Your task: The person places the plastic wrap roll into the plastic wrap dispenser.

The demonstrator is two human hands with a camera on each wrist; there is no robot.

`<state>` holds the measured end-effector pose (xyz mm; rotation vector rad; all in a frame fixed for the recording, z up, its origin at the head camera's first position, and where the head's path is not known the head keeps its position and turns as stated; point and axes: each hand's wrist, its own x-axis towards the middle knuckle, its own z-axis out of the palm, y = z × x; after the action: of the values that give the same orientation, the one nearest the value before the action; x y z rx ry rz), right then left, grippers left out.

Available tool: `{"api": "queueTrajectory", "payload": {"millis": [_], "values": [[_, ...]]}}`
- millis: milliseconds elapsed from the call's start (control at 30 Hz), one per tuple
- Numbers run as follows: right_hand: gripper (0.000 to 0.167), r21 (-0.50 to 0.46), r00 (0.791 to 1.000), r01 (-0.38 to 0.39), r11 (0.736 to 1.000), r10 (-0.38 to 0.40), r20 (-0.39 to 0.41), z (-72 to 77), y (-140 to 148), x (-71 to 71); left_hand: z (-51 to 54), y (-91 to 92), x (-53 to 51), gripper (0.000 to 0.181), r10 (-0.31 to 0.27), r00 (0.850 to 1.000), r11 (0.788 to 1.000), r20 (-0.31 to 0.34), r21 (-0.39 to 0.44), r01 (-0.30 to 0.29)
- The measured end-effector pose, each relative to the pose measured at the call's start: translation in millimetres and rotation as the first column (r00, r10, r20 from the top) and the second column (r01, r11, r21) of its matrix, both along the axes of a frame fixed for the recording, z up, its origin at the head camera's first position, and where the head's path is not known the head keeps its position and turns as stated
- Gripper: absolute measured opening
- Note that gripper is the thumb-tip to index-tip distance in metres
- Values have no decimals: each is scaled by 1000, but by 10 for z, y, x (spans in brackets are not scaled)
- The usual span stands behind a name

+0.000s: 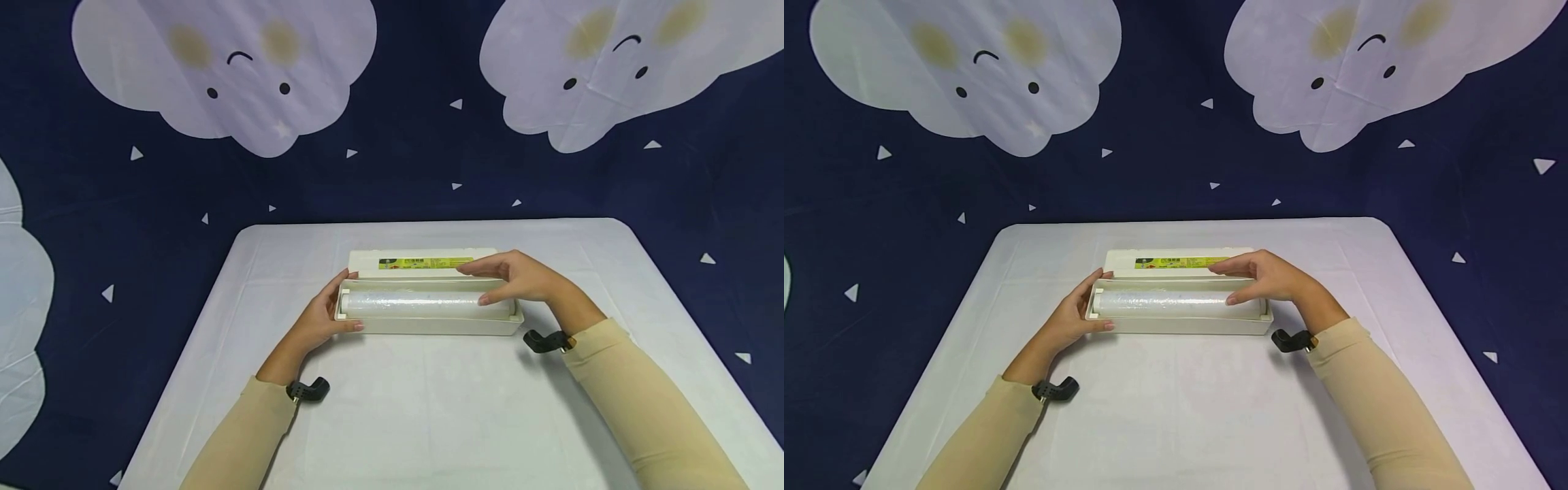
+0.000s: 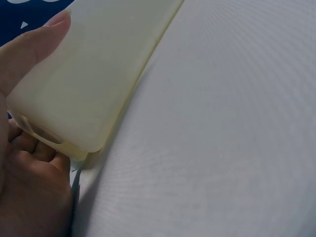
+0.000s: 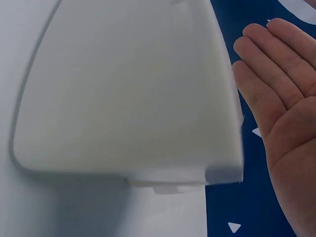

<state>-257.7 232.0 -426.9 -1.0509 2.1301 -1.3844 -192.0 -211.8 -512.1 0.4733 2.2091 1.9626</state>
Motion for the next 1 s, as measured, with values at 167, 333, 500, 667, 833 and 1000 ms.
{"api": "queueTrajectory", "payload": {"millis": [167, 333, 500, 667, 833, 1000], "values": [[65, -1, 1000, 9, 1000, -9, 0, -30, 53, 5, 1, 1, -1, 121, 4, 1000, 1000, -2, 2, -4], [65, -9, 1000, 6, 1000, -6, -5, -41, 80, 11, -1, -2, 0, 120, 5, 1000, 1000, 6, 6, -5], [65, 12, 1000, 23, 1000, -23, -11, -60, 116, 15, 11, -1, 8, 121, 4, 1000, 1000, 13, 5, -4], [66, 20, 999, 45, 999, -45, -17, -74, 155, 16, 18, 3, 13, 121, 1, 1000, 1000, 11, 9, -1], [67, 12, 999, 51, 999, -51, -3, -86, 185, 34, 17, 3, 10, 121, -3, 1000, 1000, 5, 15, 3], [69, 16, 998, 59, 998, -59, -4, -97, 223, 56, 8, -2, 4, 121, -3, 1000, 1000, 7, 11, 3]]}}
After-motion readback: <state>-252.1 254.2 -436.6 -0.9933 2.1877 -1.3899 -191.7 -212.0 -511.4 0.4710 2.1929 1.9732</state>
